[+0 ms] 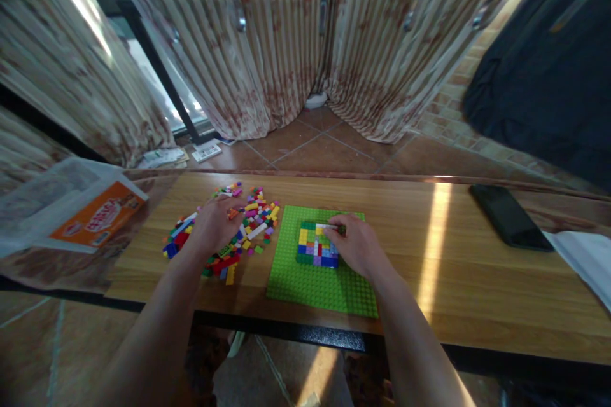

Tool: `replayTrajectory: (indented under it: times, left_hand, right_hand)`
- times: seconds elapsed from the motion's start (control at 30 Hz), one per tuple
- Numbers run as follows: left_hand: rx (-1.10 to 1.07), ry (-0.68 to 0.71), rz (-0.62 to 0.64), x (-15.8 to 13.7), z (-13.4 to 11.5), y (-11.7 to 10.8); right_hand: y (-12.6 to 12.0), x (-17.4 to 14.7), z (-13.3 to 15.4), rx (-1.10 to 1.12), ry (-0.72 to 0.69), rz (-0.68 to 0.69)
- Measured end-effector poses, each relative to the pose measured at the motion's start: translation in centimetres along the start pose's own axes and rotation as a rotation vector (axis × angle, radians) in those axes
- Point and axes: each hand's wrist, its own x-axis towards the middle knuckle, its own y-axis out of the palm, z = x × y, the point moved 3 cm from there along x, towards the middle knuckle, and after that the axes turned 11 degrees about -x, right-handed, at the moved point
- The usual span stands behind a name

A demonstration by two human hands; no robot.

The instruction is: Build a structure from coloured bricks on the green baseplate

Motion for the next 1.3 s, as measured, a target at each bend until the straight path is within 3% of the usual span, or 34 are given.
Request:
replayTrajectory:
  times: [0.3, 0.67, 0.8, 1.0, 1.13, 1.3]
  left_hand:
    - [0.059, 0.026, 0.040, 0.4, -0.6, 1.2]
    - [0.064, -0.072, 0.041, 0.4, -1.7, 1.6]
    - [-0.104, -0.052, 0.029, -0.3, -3.9, 2.2]
    - [-0.424, 0.108, 0.057, -2.6, -9.5, 4.6]
    - [-0.393, 0.140, 0.060, -3.8, -11.4, 5.5]
    - [-0.260, 0.194, 0.038, -4.6, -11.8, 6.4]
  right_hand:
    - [0.1, 0.0, -0.1, 0.011, 0.014, 0.020]
    - [0.0, 0.0, 0.2, -0.020, 0.025, 0.020]
    - [-0.2, 0.0, 0.3, -0.021, 0.011, 0.014]
    - [-0.4, -0.1, 0.7, -0.041, 0.005, -0.005]
    - [-0.6, -0.2, 0.9, -0.041, 0.006, -0.014]
    - [-0.8, -0.2, 1.3, -0.047, -0.003, 0.003]
